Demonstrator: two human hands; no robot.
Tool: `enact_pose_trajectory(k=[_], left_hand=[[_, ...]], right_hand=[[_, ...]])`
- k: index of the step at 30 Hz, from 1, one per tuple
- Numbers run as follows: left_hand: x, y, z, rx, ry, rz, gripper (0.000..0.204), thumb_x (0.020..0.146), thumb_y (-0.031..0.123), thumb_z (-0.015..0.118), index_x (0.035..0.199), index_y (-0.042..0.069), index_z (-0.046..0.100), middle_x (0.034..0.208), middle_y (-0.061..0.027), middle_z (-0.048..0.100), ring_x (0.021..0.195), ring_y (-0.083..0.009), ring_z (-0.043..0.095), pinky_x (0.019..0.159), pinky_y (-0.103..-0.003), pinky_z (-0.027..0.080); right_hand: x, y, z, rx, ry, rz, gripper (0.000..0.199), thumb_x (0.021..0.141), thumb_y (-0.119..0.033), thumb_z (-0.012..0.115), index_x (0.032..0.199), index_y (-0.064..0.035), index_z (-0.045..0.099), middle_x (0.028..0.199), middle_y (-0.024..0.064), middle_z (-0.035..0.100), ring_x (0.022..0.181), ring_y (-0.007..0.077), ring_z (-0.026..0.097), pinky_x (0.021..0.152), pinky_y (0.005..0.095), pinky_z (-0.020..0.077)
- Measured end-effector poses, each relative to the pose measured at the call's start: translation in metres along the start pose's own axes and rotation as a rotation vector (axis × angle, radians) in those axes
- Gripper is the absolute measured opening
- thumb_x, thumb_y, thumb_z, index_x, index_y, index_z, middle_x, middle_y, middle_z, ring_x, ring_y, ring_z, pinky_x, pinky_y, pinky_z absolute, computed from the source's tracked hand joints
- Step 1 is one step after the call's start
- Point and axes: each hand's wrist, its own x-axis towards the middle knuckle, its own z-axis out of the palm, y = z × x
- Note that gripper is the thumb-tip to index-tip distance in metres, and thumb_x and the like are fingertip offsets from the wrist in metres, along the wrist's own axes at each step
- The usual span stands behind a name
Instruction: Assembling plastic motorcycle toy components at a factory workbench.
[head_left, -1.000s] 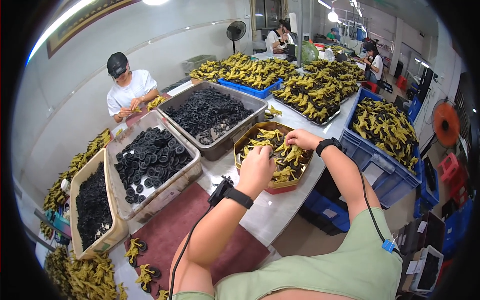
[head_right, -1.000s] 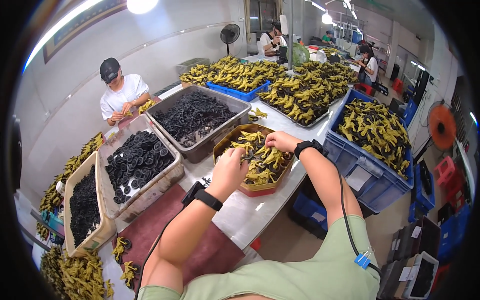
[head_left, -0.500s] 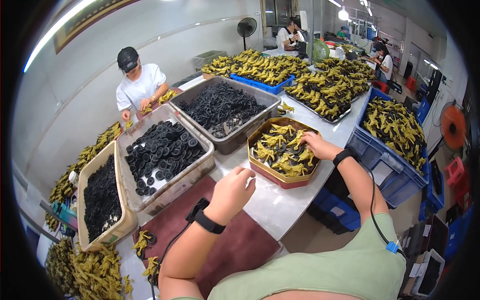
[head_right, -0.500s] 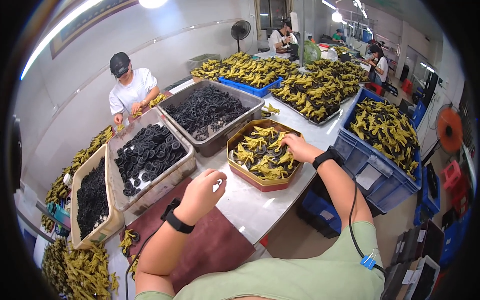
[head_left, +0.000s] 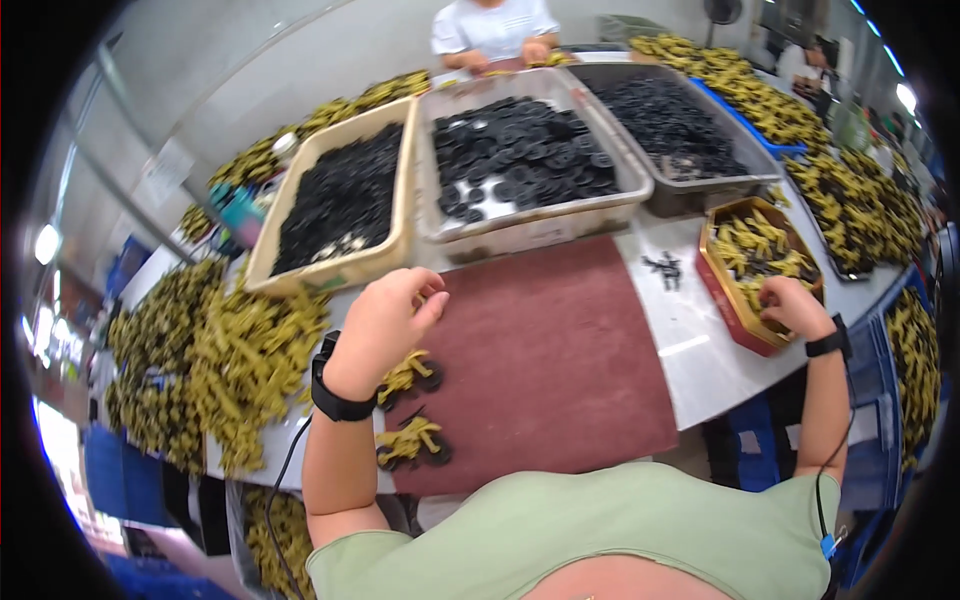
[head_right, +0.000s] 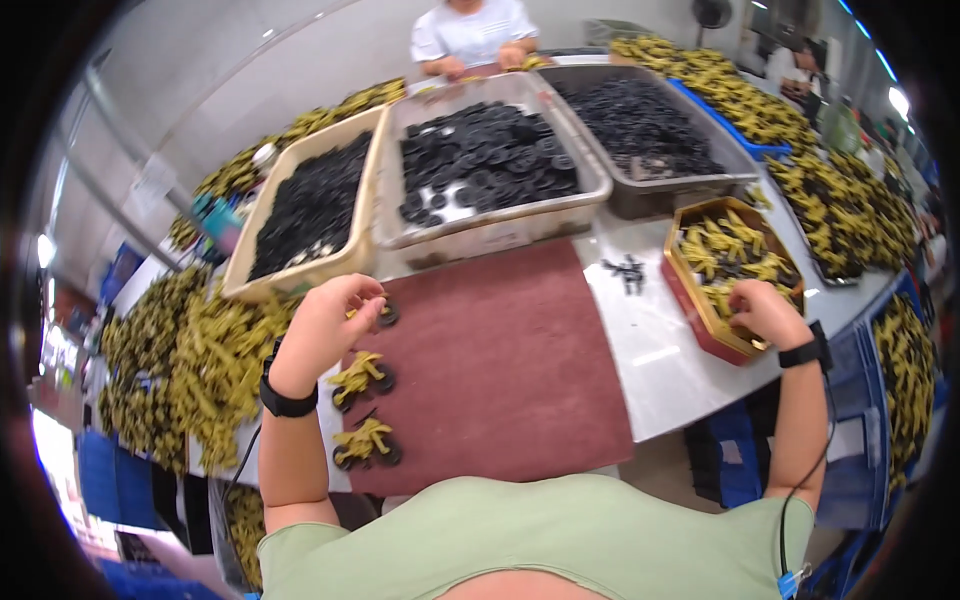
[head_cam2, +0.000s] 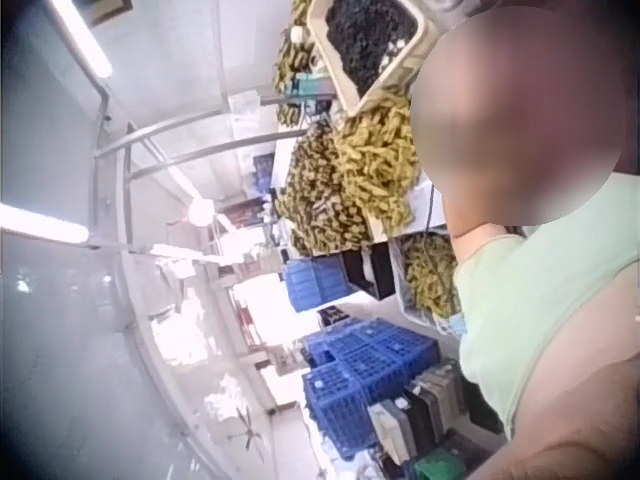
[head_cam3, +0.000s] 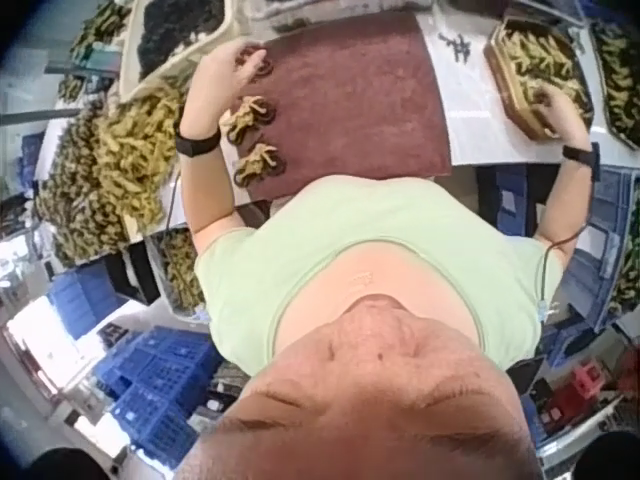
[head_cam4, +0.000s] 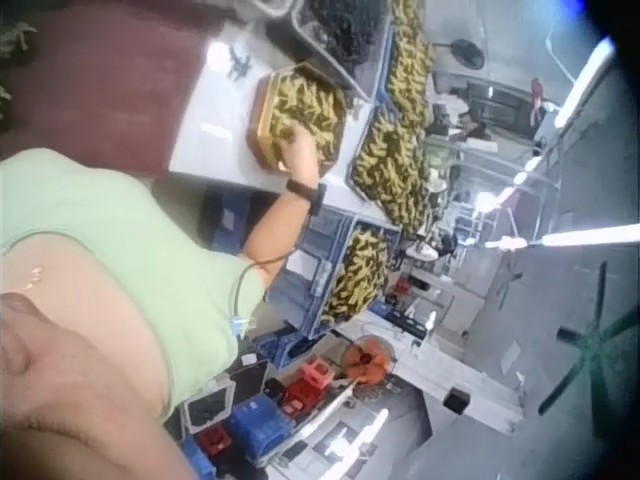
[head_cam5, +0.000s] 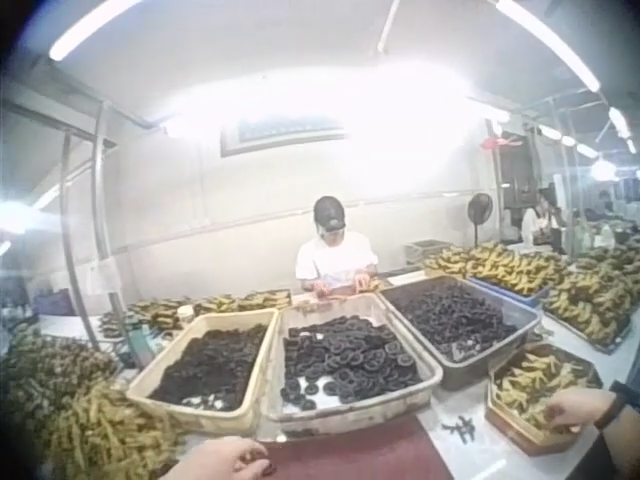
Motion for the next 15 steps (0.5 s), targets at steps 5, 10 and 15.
enact_pose_trajectory(k=[5,10,15], left_hand=[[-0.045,-0.064,-0.016,0.174,-0.113,-0.116,0.022,0.078,0.012,0.068,0.095,0.0,0.062,0.086,-0.0129,0.065,0.079,-0.0237,0.063,0.07,-0.033,0.05],[-0.073,-0.096,0.02,0.41,-0.433,-0.253,0.072,0.061,0.021,0.081,0.12,0.0,0.046,0.098,-0.0182,0.064,0.093,-0.0346,0.061,0.076,-0.042,0.05],[-0.079,-0.098,0.02,0.366,-0.311,-0.258,0.065,0.065,0.012,0.073,0.118,-0.005,0.041,0.084,-0.0264,0.063,0.081,-0.042,0.062,0.07,-0.045,0.05]], right_hand=[[0.002,-0.022,0.008,-0.198,0.194,-0.081,0.024,0.07,-0.002,0.069,0.092,0.0032,0.06,0.09,0.0162,0.06,0.08,0.0299,0.059,0.07,0.0354,0.0493],[0.02,-0.117,0.025,0.077,0.27,-0.306,0.019,0.079,-0.002,0.064,0.098,0.0013,0.061,0.091,0.0144,0.061,0.078,0.0272,0.06,0.068,0.0312,0.0498],[0.033,-0.209,0.064,0.297,0.057,-0.632,0.021,0.083,-0.01,0.064,0.102,-0.0024,0.062,0.094,0.0147,0.065,0.085,0.0308,0.062,0.076,0.0362,0.0506]])
